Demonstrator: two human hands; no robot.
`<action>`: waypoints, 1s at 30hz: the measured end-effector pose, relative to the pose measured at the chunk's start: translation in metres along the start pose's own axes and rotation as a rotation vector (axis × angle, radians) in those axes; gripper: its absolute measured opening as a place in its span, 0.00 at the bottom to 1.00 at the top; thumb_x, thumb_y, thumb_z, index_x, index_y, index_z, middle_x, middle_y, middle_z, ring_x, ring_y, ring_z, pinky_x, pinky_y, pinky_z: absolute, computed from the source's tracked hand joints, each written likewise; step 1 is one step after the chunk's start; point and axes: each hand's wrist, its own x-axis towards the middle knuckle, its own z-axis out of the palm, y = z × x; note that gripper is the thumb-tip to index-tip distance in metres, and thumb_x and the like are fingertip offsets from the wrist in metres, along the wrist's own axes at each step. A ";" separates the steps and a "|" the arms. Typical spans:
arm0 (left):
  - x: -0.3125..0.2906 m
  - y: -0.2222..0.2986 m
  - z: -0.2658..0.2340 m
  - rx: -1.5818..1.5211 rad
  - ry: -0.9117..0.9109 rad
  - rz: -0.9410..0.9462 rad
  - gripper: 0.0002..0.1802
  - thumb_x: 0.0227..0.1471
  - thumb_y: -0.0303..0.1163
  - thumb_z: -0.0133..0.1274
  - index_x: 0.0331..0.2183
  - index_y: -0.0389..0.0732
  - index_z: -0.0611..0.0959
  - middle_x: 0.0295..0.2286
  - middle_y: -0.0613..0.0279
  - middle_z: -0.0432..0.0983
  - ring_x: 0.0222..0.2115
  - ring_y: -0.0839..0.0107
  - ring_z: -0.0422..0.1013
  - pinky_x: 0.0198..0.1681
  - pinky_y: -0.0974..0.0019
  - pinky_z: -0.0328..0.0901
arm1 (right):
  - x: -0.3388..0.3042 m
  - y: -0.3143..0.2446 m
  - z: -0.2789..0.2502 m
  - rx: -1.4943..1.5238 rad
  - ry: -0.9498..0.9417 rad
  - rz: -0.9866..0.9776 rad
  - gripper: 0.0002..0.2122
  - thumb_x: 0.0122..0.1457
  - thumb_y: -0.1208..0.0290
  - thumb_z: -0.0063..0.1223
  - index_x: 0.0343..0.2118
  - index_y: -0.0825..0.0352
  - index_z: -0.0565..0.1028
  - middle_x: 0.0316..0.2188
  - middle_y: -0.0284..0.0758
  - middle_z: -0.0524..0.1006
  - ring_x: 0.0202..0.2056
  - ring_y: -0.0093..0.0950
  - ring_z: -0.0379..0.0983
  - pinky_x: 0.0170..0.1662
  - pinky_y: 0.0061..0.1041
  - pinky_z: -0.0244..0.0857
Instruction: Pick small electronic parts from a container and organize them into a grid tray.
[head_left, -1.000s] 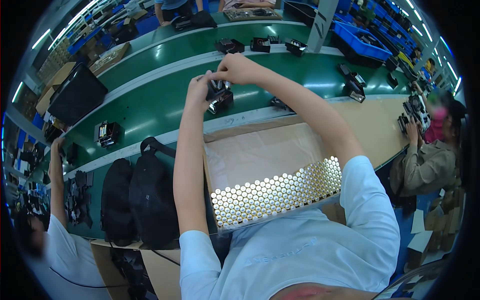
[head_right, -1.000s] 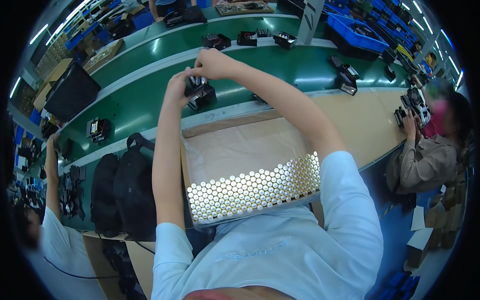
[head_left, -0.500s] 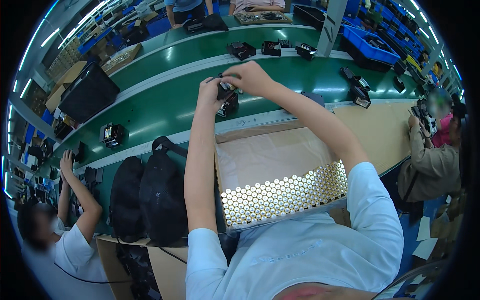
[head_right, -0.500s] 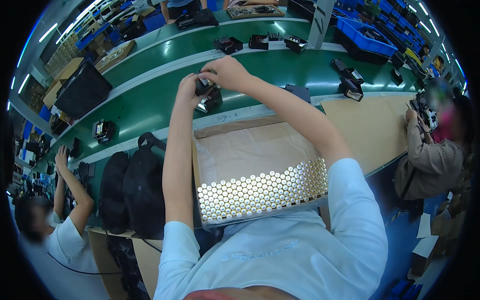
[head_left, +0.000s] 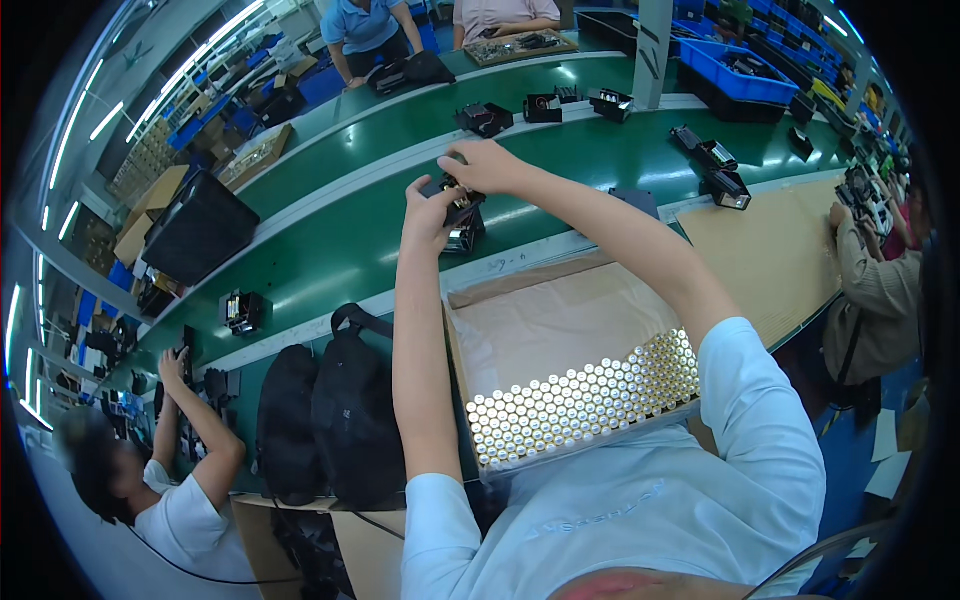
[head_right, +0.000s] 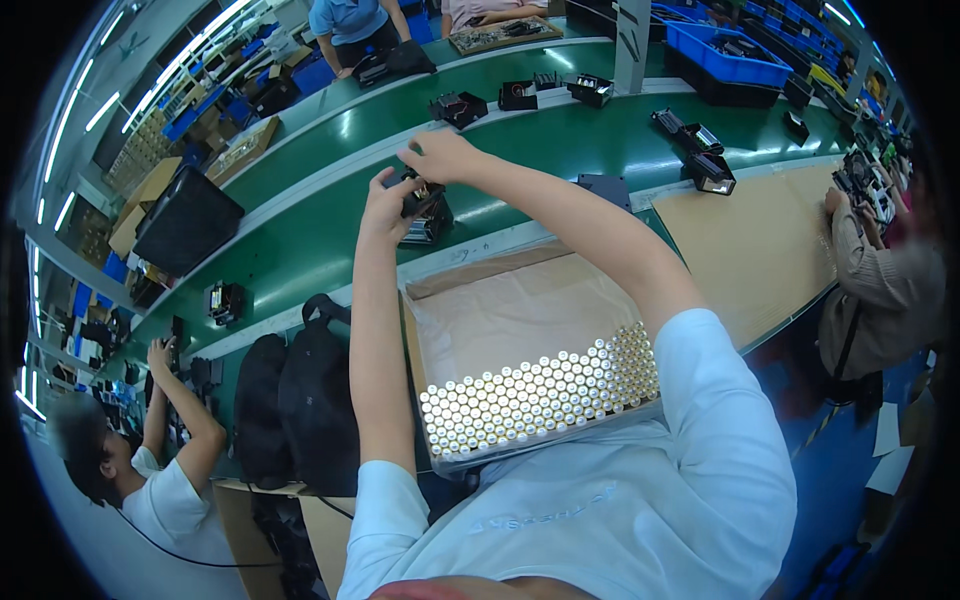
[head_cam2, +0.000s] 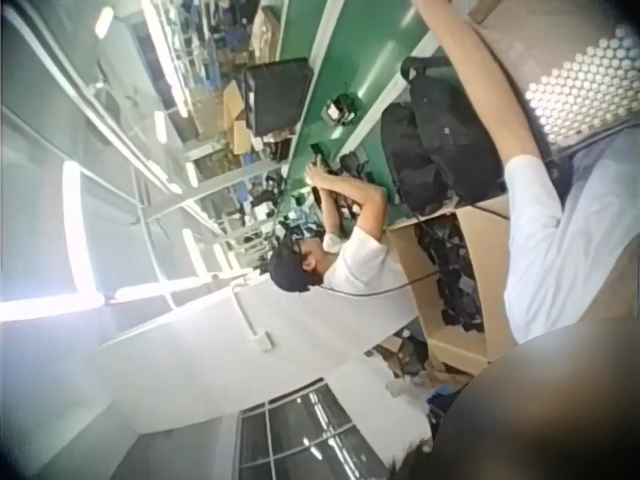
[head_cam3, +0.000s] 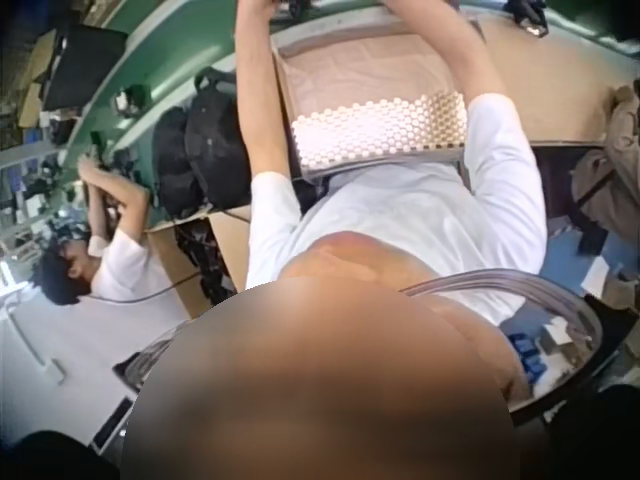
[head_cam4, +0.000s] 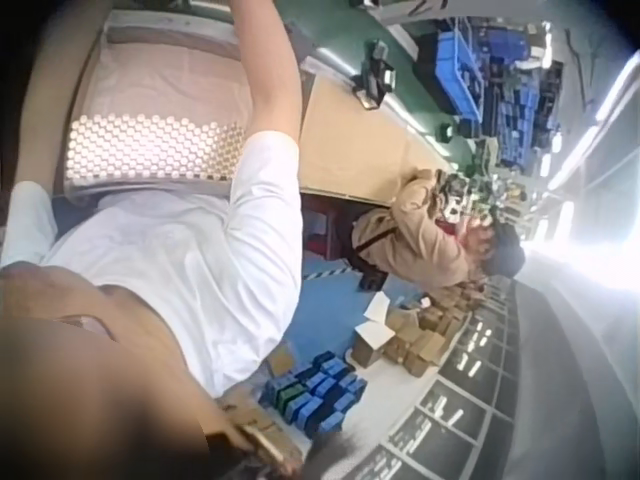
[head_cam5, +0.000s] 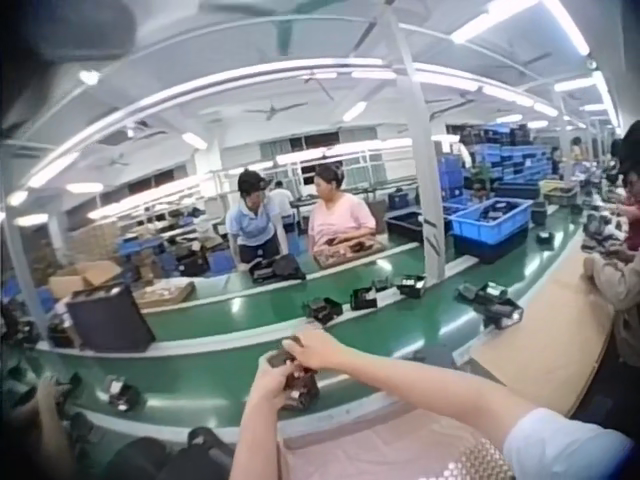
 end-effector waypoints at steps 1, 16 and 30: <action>-0.002 0.001 0.000 0.000 0.019 0.008 0.40 0.40 0.14 0.59 0.54 0.36 0.59 0.41 0.40 0.66 0.32 0.57 0.73 0.34 0.60 0.72 | 0.000 0.000 -0.001 0.040 -0.097 0.133 0.15 0.54 0.70 0.57 0.43 0.72 0.77 0.32 0.41 0.80 0.24 0.29 0.74 0.32 0.24 0.70; 0.004 -0.010 -0.009 0.533 0.066 0.169 0.36 0.40 0.16 0.60 0.51 0.38 0.64 0.39 0.43 0.69 0.34 0.59 0.72 0.36 0.63 0.71 | -0.037 0.001 0.020 0.841 -0.100 0.630 0.16 0.53 0.77 0.58 0.47 0.71 0.76 0.32 0.37 0.78 0.25 0.21 0.72 0.30 0.18 0.70; 0.001 0.012 -0.012 0.510 0.081 0.188 0.32 0.43 0.17 0.58 0.50 0.40 0.65 0.38 0.45 0.69 0.32 0.61 0.73 0.32 0.66 0.71 | -0.019 -0.013 0.036 0.818 -0.006 0.706 0.16 0.51 0.69 0.62 0.42 0.70 0.80 0.33 0.38 0.80 0.28 0.24 0.74 0.31 0.20 0.71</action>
